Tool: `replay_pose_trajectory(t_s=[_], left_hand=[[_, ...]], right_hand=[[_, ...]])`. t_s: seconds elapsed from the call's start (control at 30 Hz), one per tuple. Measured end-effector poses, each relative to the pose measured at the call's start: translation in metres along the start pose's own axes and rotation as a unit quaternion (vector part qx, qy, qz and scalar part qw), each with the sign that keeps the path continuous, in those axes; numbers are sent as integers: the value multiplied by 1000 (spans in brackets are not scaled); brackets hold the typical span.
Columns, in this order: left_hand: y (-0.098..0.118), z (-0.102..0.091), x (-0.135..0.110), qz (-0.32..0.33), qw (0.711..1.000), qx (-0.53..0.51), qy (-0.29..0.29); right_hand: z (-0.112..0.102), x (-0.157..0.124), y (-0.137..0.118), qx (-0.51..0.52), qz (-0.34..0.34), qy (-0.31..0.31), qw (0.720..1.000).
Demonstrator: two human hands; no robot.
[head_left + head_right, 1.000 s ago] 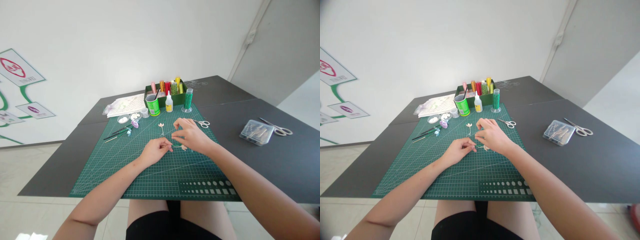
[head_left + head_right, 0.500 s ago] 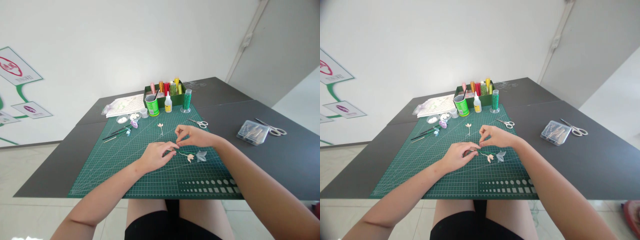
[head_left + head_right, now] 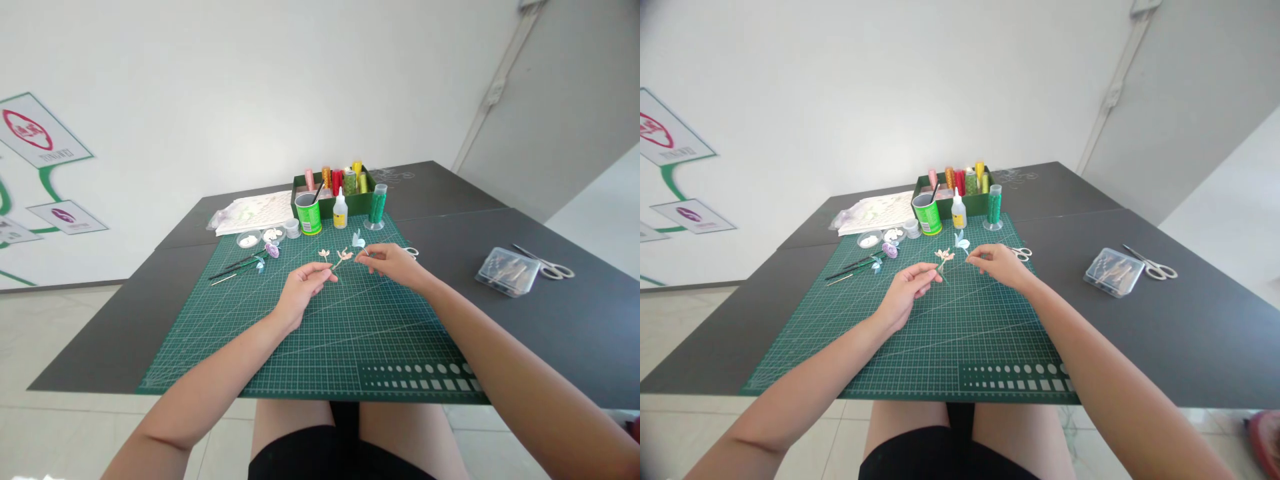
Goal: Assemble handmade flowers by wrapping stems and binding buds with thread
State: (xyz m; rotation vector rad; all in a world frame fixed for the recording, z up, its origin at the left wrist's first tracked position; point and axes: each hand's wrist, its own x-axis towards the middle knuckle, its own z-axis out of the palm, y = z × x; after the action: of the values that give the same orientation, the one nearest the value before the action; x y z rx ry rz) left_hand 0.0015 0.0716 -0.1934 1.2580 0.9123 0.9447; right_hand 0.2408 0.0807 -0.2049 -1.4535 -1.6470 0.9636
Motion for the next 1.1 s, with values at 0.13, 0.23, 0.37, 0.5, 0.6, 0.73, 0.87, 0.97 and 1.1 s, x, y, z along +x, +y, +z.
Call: replay_pose_trajectory(t_s=[0.13, 0.23, 0.37, 0.5, 0.6, 0.73, 0.87, 0.97, 1.1], left_hand=[[-3, -2, 3, -54, 997, -61, 14], [-4, -1, 3, -60, 996, -70, 13], [-5, 1, 3, -50, 997, -59, 14], [-6, 2, 3, -39, 998, -37, 26], [-6, 3, 3, -35, 999, -18, 22], [-6, 6, 0, -19, 999, 14, 23], [-7, 7, -1, 0, 997, 53, 50], [-8, 6, -1, 8, 996, 64, 64], [-7, 4, 0, -8, 997, 39, 64]], right_hand=[[18, -9, -19, 102, -26, -40, 994], [30, -16, -29, 106, -21, -65, 992], [42, -21, -34, 130, -7, -76, 989], [44, -22, -35, 153, -12, -39, 987], [42, -23, -39, 157, -26, -34, 987], [43, -24, -42, 182, -33, -26, 982], [49, -26, -42, 213, 15, -50, 976], [50, -29, -43, 224, 24, -82, 971], [39, -32, -48, 219, -27, -174, 960]])
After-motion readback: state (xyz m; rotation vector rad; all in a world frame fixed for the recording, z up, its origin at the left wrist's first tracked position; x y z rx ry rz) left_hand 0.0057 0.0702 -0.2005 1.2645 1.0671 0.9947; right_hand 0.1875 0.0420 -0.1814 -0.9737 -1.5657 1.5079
